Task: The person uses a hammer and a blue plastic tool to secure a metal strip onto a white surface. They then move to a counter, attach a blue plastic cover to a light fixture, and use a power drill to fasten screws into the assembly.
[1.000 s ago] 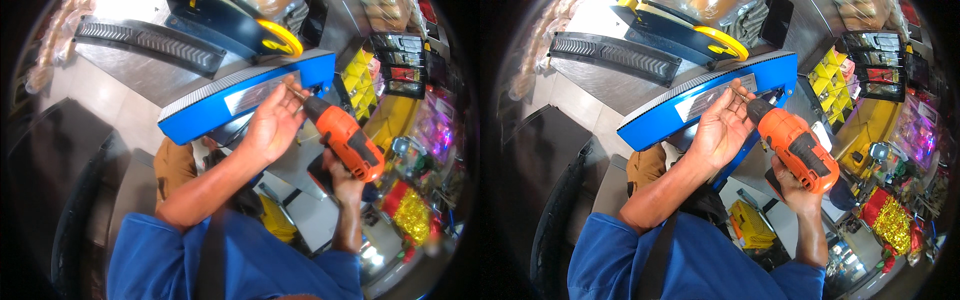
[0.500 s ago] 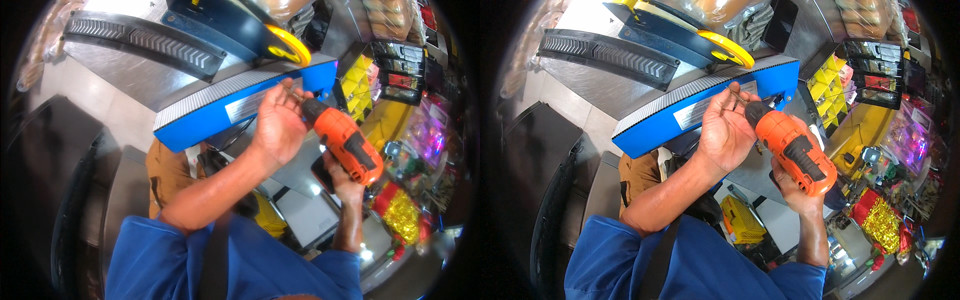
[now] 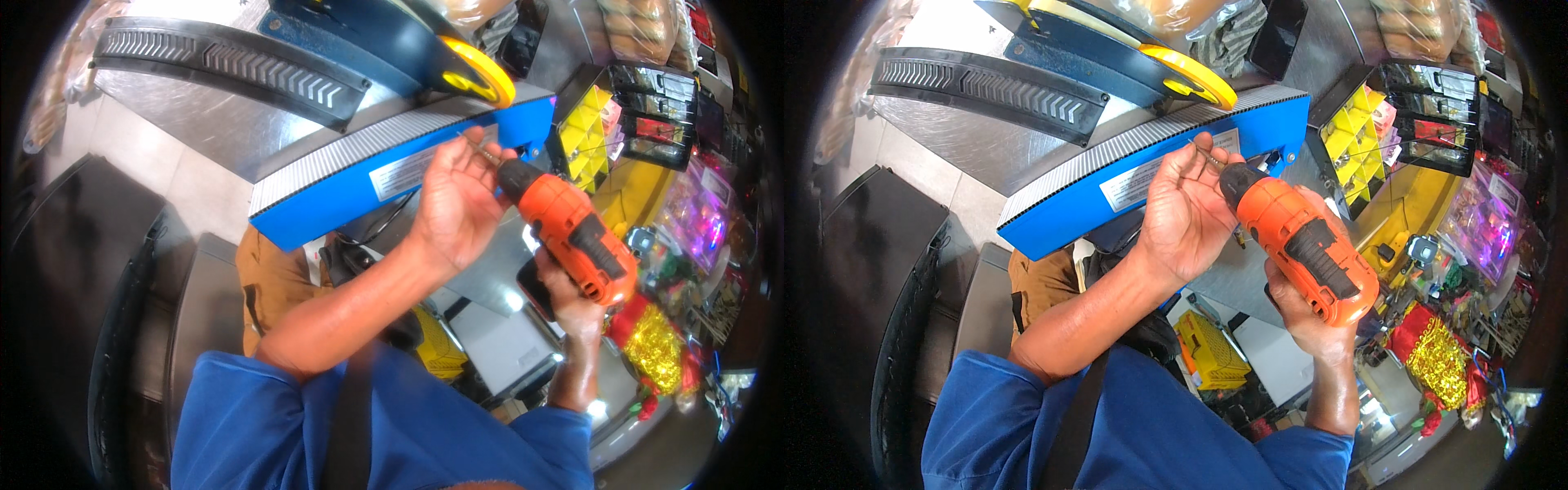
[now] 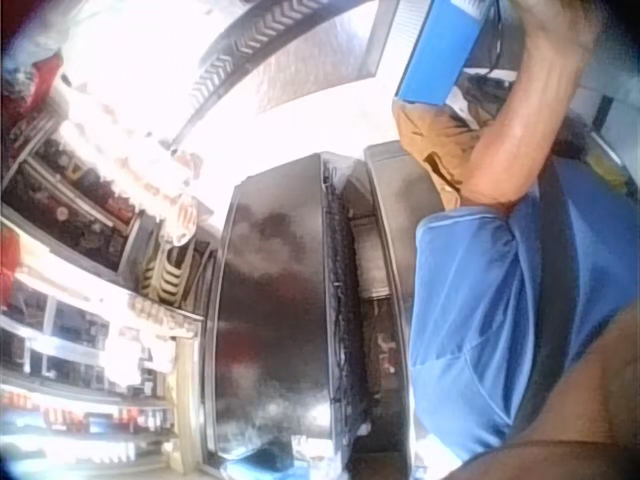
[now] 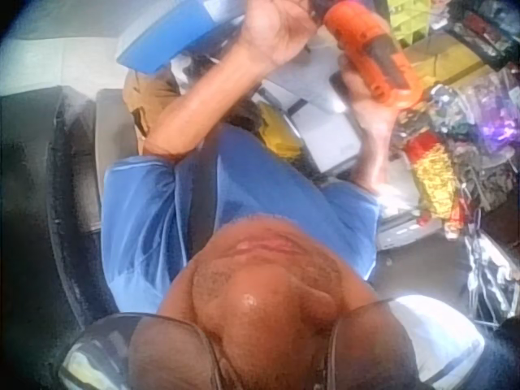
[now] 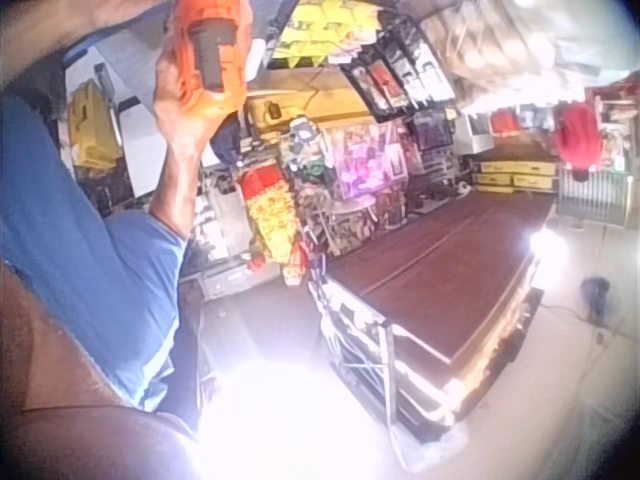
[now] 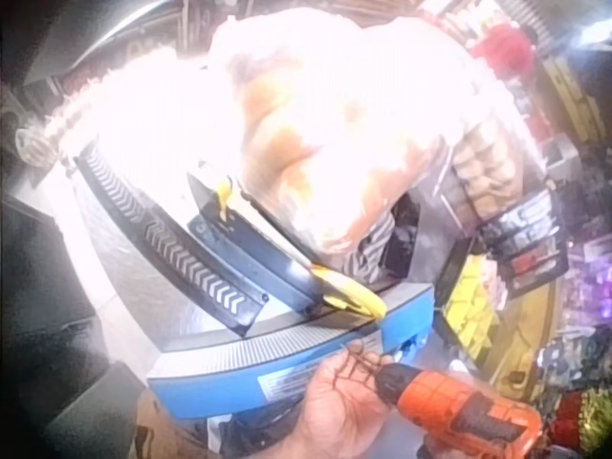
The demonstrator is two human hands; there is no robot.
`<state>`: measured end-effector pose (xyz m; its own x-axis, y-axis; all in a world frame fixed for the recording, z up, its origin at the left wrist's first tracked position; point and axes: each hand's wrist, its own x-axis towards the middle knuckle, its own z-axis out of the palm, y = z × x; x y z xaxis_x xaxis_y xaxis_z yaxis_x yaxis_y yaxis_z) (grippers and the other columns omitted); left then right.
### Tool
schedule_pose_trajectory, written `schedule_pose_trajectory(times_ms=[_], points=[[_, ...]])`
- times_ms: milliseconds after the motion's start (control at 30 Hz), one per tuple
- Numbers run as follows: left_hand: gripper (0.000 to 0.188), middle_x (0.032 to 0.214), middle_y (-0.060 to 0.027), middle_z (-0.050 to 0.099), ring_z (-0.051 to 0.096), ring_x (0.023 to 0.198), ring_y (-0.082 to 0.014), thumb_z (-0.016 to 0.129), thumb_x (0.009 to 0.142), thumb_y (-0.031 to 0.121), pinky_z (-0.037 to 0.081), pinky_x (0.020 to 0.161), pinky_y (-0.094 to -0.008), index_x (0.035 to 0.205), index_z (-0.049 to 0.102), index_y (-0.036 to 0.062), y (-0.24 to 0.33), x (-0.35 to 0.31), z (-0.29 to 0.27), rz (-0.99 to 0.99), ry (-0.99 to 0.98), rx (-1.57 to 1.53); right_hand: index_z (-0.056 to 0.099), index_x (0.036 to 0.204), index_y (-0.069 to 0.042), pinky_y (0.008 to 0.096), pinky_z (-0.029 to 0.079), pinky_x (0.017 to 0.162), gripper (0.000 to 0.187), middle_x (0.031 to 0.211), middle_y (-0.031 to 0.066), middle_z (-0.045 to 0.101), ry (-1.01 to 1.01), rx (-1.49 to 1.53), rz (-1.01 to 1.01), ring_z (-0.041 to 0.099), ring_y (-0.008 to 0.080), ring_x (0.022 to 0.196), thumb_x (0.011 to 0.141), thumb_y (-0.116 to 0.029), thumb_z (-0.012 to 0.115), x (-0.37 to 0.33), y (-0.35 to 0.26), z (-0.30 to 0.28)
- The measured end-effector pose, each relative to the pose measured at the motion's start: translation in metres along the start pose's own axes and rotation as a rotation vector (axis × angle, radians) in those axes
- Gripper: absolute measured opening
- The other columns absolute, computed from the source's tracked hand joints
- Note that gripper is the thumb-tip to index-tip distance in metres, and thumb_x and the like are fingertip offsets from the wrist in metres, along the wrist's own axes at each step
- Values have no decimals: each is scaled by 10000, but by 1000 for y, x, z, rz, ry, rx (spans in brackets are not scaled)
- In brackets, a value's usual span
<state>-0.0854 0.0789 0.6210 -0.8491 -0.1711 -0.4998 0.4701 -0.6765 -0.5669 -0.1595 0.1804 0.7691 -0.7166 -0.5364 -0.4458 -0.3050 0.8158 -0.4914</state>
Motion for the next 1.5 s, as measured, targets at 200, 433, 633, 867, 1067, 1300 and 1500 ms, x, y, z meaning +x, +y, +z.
schedule_pose_trajectory(times_ms=[200,433,633,867,1067,1300,1500], points=[[164,989,15,676,642,1039,-183,556,1013,282,501,1010,-421,1090,630,157,0,-1,0,18,8,26,586,1323,-37,374,475,992,540,1244,95,628,-56,7,58,603,213,1125,804,47,710,6,-22,-2],[194,999,18,647,626,1039,-179,544,1013,311,486,1001,-418,1130,593,164,0,-1,1,23,3,51,563,1355,-43,375,477,1007,583,1273,105,627,-81,-48,21,602,214,1157,799,50,711,6,-19,-4],[246,1018,-3,592,589,1037,-180,531,1007,348,468,982,-424,1174,530,167,-2,-1,6,52,66,95,675,1117,-25,298,541,745,277,922,13,672,4,-27,-30,625,133,802,848,-31,740,6,-20,0],[205,1016,24,659,641,1053,-176,535,1029,297,503,1009,-411,1161,605,157,0,0,-2,31,-11,37,647,1205,-28,329,513,862,384,1096,62,660,-62,-29,-54,620,172,977,830,22,716,12,-23,-4],[272,1037,-4,651,637,1063,-178,537,1025,316,505,1006,-411,1220,580,133,-1,0,2,54,28,62,647,1243,-32,353,469,959,448,1248,100,631,-115,-55,-29,592,206,1117,808,68,691,16,-34,-7],[340,1050,-63,645,618,1076,-243,711,914,204,468,1027,-390,1195,603,46,28,-36,5,30,72,1097,665,1168,-12,271,532,670,282,963,44,710,-110,-118,-68,624,111,761,886,11,667,15,-30,-9],[788,1335,-194,558,567,1206,-336,900,629,205,454,996,-443,1291,534,-15,67,-39,32,831,-192,2799,665,1175,-15,277,535,671,295,963,33,710,-82,-15,19,621,109,750,882,19,665,14,-38,-4]])
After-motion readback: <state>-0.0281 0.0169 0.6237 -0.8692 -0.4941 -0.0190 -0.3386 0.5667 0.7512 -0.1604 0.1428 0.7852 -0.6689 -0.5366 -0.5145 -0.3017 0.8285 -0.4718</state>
